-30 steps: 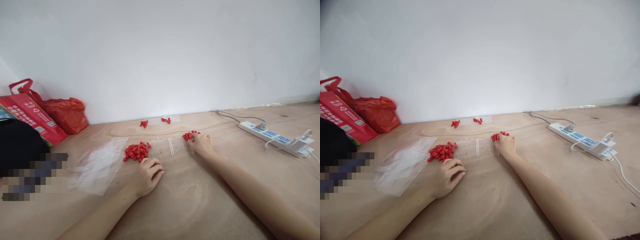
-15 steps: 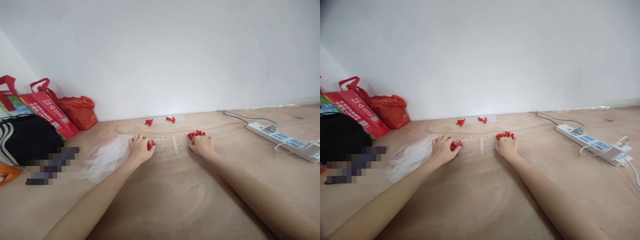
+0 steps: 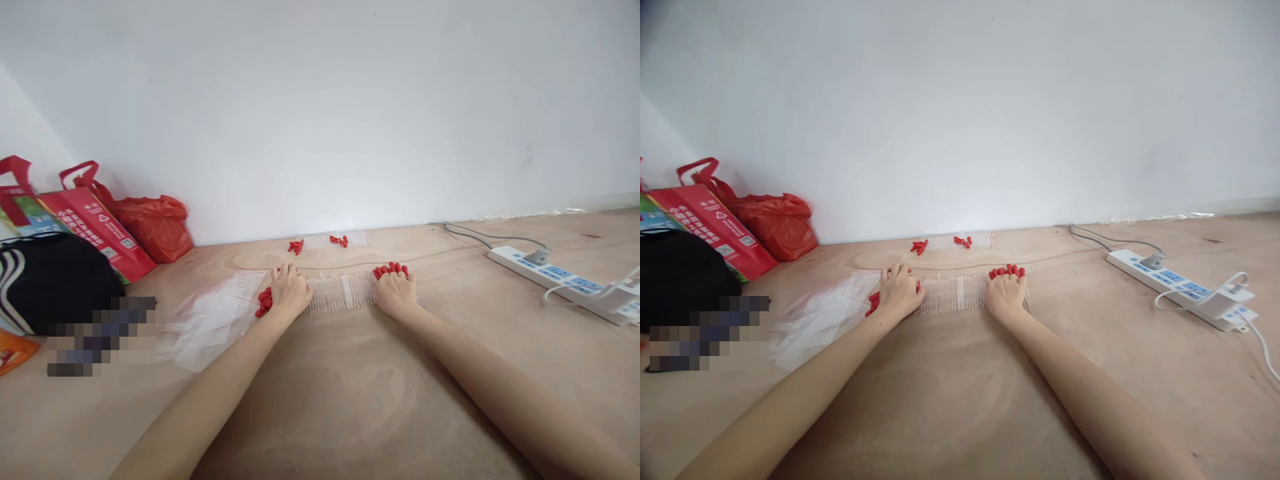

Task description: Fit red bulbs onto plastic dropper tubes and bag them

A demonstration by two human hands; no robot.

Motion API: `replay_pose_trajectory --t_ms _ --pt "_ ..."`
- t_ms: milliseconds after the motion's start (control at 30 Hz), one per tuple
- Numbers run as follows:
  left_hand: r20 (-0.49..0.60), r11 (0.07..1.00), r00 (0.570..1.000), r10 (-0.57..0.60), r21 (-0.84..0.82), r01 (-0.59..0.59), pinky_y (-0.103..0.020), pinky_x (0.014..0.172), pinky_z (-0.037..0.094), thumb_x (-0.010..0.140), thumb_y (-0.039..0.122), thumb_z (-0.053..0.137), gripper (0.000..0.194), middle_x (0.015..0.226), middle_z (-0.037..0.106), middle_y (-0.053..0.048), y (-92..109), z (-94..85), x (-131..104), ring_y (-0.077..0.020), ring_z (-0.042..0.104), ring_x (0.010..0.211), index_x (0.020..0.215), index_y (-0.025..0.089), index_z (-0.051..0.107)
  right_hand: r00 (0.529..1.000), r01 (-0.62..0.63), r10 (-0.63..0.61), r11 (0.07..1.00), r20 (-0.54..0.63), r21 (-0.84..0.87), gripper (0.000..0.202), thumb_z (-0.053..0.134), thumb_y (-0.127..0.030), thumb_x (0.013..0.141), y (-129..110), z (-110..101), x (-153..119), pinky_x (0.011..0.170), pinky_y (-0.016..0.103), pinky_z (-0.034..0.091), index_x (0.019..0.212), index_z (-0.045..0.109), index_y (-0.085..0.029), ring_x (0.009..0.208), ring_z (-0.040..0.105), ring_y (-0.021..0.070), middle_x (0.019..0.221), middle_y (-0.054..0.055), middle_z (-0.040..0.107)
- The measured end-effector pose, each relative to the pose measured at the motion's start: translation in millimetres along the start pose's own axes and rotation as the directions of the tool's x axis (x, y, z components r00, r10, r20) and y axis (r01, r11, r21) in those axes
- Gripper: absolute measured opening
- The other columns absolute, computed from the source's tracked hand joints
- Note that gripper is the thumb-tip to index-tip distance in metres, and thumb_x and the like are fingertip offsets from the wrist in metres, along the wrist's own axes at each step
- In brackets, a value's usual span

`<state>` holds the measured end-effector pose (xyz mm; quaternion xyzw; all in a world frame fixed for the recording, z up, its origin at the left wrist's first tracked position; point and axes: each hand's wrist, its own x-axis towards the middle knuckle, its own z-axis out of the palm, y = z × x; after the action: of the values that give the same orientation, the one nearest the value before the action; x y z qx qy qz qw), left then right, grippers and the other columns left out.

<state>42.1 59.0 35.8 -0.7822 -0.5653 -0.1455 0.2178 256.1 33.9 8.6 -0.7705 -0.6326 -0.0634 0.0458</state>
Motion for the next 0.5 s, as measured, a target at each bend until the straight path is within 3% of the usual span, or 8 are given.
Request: replay_pose_trajectory --t_ms 100,167,233,333,500 --pt "-0.078 0.997 0.996 0.037 -0.061 -0.042 -0.043 0.082 0.03 0.076 0.022 0.046 0.021 0.096 0.058 -0.011 1.3 -7.9 -11.9 -0.0278 0.046 0.094 0.074 0.015 0.066 0.965 0.167 -0.16 0.986 -0.208 0.019 0.029 0.033 -0.02 0.082 9.5 -3.8 -16.7 0.077 0.04 0.028 0.086 0.059 -0.007 0.089 0.049 0.0281 0.091 0.018 0.059" --pt "-0.176 0.968 0.977 0.118 -0.198 -0.153 -0.04 0.08 0.033 0.077 0.022 0.048 0.017 0.093 0.059 -0.008 2.3 -14.0 -27.9 -0.0249 0.048 0.091 0.073 0.017 0.064 0.881 0.396 -0.369 0.918 -0.294 0.033 0.025 0.035 -0.022 0.082 16.8 -6.5 -30.5 0.075 0.037 0.029 0.081 0.057 -0.011 0.085 0.048 0.0253 0.085 0.014 0.059" --pt "-0.222 0.893 0.951 0.216 -0.348 -0.284 -0.036 0.079 0.035 0.076 0.021 0.051 0.013 0.089 0.06 -0.006 3.3 -19.2 -47.1 -0.0216 0.049 0.087 0.07 0.018 0.062 0.769 0.608 -0.561 0.789 -0.306 0.081 0.018 0.04 -0.023 0.082 22.5 -8.5 -43.5 0.072 0.033 0.03 0.077 0.055 -0.015 0.08 0.048 0.0212 0.079 0.009 0.058" --pt "-0.191 0.801 0.929 0.317 -0.469 -0.371 -0.035 0.076 0.037 0.073 0.019 0.053 0.007 0.086 0.06 -0.004 4.2 -23.3 -70.7 -0.02 0.05 0.083 0.069 0.018 0.059 0.657 0.752 -0.707 0.636 -0.261 0.171 0.012 0.045 -0.025 0.081 26.0 -9.9 -56.0 0.069 0.031 0.03 0.075 0.053 -0.017 0.075 0.047 0.0178 0.075 0.005 0.057" --pt "-0.099 0.792 0.944 0.314 -0.522 -0.318 -0.037 0.076 0.038 0.072 0.023 0.057 0.015 0.089 0.059 -0.006 5.4 -21.6 -77.9 -0.0213 0.049 0.084 0.085 0.017 0.061 0.661 0.743 -0.725 0.597 -0.195 0.301 0.014 0.049 -0.031 0.08 25.0 -10.2 -55.3 0.068 0.03 0.03 0.075 0.051 -0.018 0.076 0.047 0.0166 0.077 0.003 0.057"
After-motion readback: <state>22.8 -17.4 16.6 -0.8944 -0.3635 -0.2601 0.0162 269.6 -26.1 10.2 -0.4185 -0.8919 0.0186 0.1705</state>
